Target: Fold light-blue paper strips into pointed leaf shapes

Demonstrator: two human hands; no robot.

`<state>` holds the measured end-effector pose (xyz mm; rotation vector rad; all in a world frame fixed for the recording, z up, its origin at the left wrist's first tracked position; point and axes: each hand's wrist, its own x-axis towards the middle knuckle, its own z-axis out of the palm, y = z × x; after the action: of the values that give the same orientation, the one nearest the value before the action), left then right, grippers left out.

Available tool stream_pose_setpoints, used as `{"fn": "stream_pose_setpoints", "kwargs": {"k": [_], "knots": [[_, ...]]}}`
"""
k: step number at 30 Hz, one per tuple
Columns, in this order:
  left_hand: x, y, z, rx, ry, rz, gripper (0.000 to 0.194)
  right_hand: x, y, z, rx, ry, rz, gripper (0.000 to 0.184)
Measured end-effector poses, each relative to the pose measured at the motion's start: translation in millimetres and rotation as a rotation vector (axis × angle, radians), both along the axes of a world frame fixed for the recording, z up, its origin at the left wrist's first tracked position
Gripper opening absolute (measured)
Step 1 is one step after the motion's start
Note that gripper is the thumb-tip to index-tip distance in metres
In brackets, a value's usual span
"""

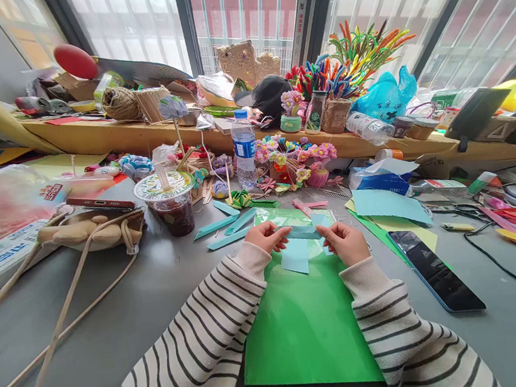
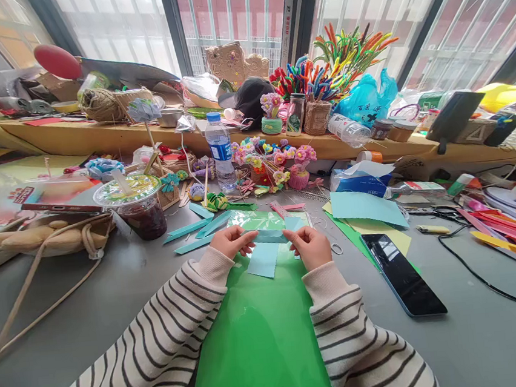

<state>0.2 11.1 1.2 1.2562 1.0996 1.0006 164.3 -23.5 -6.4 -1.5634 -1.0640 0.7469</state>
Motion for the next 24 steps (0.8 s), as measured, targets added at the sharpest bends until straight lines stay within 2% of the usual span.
{"fn": "stream_pose_setpoints", "kwargs": {"k": [2,5,8,16,24], "knots": [[0.0,-0.1,0.3,0.005,0.005,0.01,0.028,-0.4,0.1,0.6,0.022,0.04,0.034,0.034],[0.4,0.7,-1.4,-0.008,-0.027,-0.028,0.025,-2.0,0.1,0.9,0.044,0.139,0.19,0.031],[1.3,1.3,-3.2,-0.014,-0.078,-0.083,0.025,-4.0,-1.1,0.3,0.047,0.153,0.314,0.026],[2.9,-1.6,-3.0,-0.089,-0.14,-0.261,0.039,-6.9,-4.0,0.1,0.077,0.19,0.428,0.021],[3.6,-2.2,0.1,-0.141,-0.121,-0.217,0.035,-6.4,-3.4,0.6,0.069,0.161,0.473,0.016]]}}
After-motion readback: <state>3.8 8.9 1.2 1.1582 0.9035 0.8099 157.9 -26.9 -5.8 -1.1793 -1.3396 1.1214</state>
